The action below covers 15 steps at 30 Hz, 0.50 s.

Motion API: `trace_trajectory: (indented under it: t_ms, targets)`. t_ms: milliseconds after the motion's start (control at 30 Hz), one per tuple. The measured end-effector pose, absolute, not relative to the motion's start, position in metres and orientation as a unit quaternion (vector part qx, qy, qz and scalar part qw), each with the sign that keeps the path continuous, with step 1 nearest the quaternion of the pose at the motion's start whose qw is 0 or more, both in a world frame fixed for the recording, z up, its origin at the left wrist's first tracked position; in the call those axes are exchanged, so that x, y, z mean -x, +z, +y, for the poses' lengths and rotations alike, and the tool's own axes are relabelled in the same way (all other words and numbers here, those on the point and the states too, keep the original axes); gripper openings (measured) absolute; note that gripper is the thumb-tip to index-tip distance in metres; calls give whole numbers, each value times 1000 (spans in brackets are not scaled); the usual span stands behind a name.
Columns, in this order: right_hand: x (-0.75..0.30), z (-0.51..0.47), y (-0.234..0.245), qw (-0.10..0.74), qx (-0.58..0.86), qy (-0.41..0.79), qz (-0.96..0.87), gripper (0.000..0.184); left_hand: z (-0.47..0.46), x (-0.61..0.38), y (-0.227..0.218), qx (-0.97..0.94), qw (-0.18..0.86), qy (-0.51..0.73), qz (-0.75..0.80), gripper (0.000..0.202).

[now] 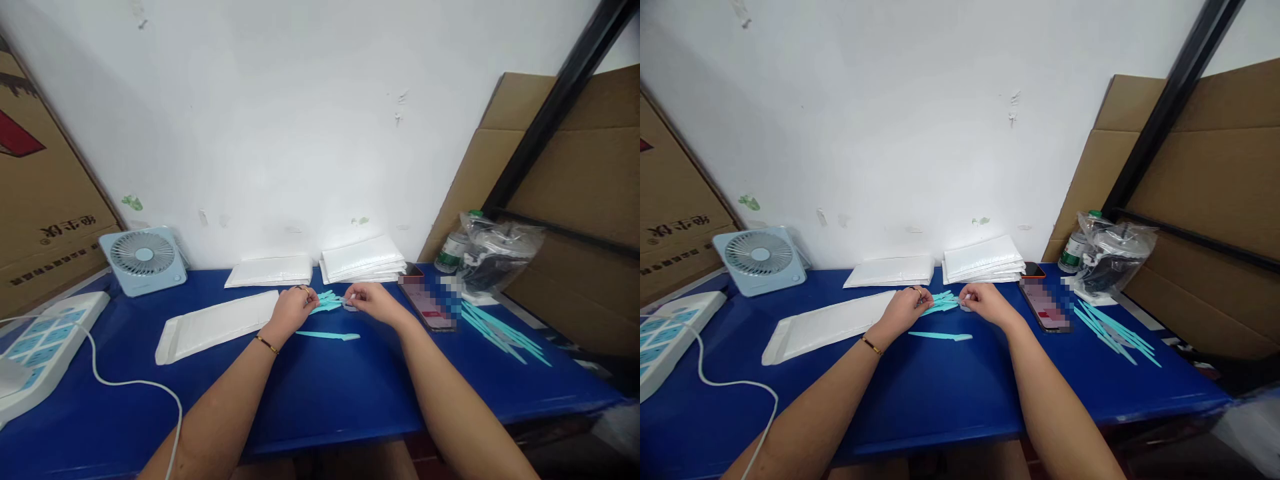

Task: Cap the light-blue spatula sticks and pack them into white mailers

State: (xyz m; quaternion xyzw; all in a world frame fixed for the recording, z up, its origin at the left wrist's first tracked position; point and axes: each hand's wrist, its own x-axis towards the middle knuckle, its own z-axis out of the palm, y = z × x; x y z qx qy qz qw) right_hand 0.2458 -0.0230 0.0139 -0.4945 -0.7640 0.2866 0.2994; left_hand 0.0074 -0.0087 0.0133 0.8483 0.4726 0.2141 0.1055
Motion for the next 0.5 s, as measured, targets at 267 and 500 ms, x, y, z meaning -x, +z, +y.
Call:
trace_trajectory:
  t_ms: [267,500]
  targets:
    - [-233,-29,16,288,480,299,-773,13,-12,-12,13,-860,120,212,448,13]
    - [-245,-34,21,146,450,415,-777,16,-24,-17,12,-895,188,114,387,14]
